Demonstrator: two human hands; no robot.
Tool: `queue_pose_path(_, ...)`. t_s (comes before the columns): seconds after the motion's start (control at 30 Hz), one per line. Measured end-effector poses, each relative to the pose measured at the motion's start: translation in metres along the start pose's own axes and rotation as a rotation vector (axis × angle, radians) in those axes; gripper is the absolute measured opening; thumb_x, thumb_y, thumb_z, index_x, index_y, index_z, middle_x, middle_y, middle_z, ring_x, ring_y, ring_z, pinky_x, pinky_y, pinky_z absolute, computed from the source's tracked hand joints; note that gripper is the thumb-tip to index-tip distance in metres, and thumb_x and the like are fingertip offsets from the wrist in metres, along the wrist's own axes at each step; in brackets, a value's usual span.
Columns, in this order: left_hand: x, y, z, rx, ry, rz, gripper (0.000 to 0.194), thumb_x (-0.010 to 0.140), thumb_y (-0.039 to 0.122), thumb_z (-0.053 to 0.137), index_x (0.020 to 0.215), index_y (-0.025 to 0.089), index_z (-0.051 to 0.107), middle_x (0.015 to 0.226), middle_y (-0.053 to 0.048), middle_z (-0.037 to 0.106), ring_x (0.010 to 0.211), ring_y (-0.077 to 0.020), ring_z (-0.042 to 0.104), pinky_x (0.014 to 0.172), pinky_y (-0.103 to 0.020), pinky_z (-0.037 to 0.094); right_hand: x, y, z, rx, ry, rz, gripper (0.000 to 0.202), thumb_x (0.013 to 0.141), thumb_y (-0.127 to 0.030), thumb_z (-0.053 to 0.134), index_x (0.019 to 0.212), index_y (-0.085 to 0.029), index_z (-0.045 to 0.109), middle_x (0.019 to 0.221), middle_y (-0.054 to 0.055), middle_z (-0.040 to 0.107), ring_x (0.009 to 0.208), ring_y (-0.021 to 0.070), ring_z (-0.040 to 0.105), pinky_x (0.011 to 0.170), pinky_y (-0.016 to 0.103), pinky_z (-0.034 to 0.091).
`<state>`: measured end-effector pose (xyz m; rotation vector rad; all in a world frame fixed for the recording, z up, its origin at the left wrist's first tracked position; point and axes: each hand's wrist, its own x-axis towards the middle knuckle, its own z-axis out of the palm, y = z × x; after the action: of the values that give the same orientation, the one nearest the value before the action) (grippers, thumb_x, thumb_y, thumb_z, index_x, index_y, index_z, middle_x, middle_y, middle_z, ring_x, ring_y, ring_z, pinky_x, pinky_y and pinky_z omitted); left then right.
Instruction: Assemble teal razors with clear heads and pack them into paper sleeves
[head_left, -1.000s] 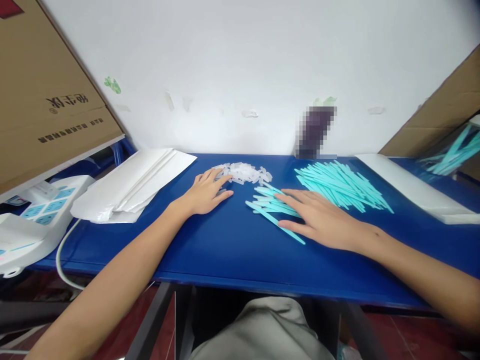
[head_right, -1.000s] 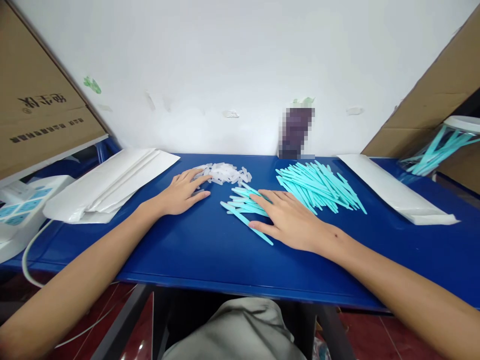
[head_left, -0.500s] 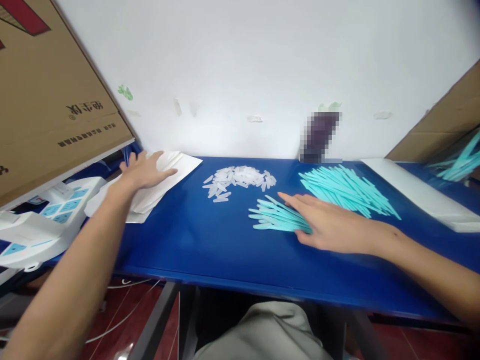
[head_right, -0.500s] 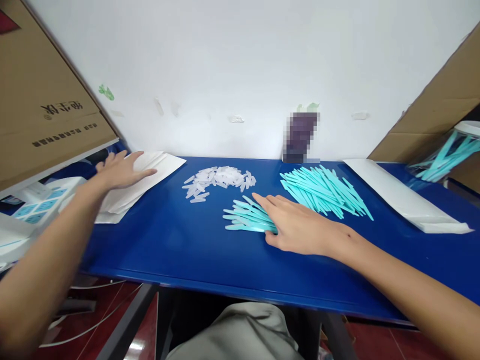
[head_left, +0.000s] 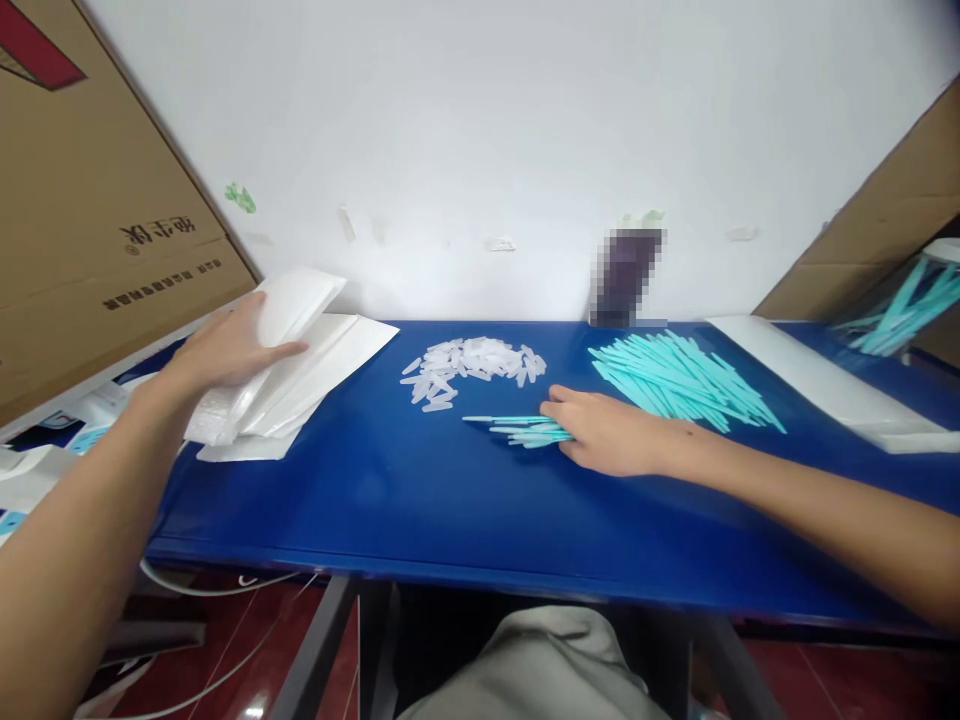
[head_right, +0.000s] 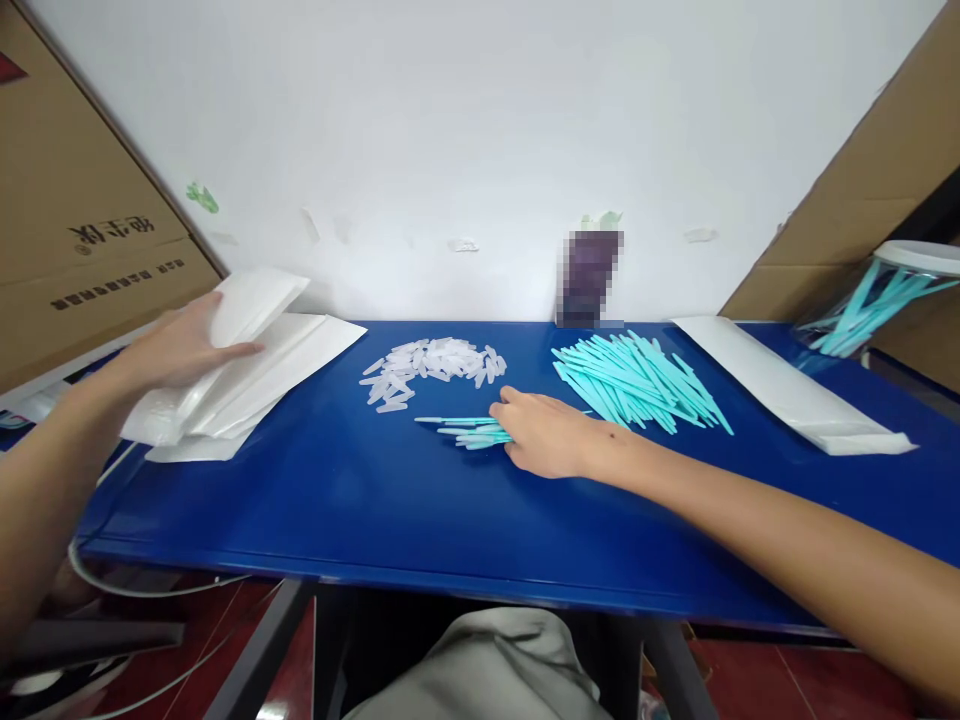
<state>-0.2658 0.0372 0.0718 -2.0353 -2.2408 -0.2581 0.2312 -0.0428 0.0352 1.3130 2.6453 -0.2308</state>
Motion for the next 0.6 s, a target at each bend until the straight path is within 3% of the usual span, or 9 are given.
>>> queue_pose_path(0.07,0.002,0.003,-0.007,0.064,-0.031,0.040,0.115,0.089,0.077,0.060,0.167,0.006,0.014,0.172,-0.022,0.027,0.152,-0.0464,0.036,0.123,-0.057,0.031,-0.004,0.001,0.005,0.013,0.060,0.011,0.022,0.093,-0.015,0.053,0.113,-0.017,0.063,0.116,0.016,0.068,0.093,0.0277,0.069,0.071,0.035,0.047)
queue_pose_path(0.17,0.000,0.008,-0.008,0.057,-0.084,0.058,0.120,0.086,0.085,0.055,0.167,0.005,0.018,0.171,-0.023,0.029,0.152,-0.0459,0.037,0.124,-0.056,0.031,-0.011,0.001,0.009,0.184,0.160,0.013,0.012,0.094,-0.017,0.050,0.101,-0.020,0.059,0.092,0.008,0.069,0.079,0.0249,0.065,0.065,0.035,0.042)
queue_pose_path(0.23,-0.004,0.011,-0.004,-0.002,-0.087,0.051,0.127,0.082,0.094,0.049,0.166,0.004,0.020,0.171,-0.023,0.030,0.152,-0.0461,0.037,0.125,-0.056,0.031,-0.015,0.002,0.010,0.450,0.265,-0.016,0.005,0.095,-0.022,0.052,0.092,-0.022,0.056,0.079,0.002,0.064,0.068,0.0206,0.059,0.063,0.033,0.041)
queue_pose_path(0.43,-0.010,0.014,0.007,-0.067,-0.049,0.045,0.148,0.068,0.109,0.029,0.166,0.000,0.014,0.174,-0.023,0.022,0.155,-0.0478,0.031,0.127,-0.057,0.027,-0.016,0.003,0.010,1.248,0.653,-0.052,0.036,0.089,-0.049,0.074,0.078,-0.024,0.051,0.056,-0.008,0.040,0.046,0.0109,0.036,0.048,0.030,0.029)
queue_pose_path(0.5,-0.011,0.015,0.003,-0.071,0.012,0.053,0.147,0.067,0.110,0.027,0.165,0.002,0.016,0.174,-0.018,0.025,0.153,-0.0478,0.033,0.127,-0.057,0.028,-0.013,0.002,0.011,1.381,0.737,-0.114,0.040,0.089,-0.049,0.076,0.075,-0.025,0.049,0.054,-0.009,0.040,0.044,0.0107,0.040,0.050,0.031,0.034)
queue_pose_path(0.6,-0.018,0.028,-0.018,-0.116,0.176,0.065,0.128,0.071,0.106,0.036,0.165,0.021,0.019,0.175,0.001,0.027,0.154,-0.0450,0.032,0.130,-0.058,0.026,-0.009,-0.002,0.017,1.368,0.793,-0.133,0.039,0.090,-0.050,0.076,0.076,-0.025,0.051,0.052,-0.008,0.048,0.046,0.0127,0.049,0.052,0.033,0.042)
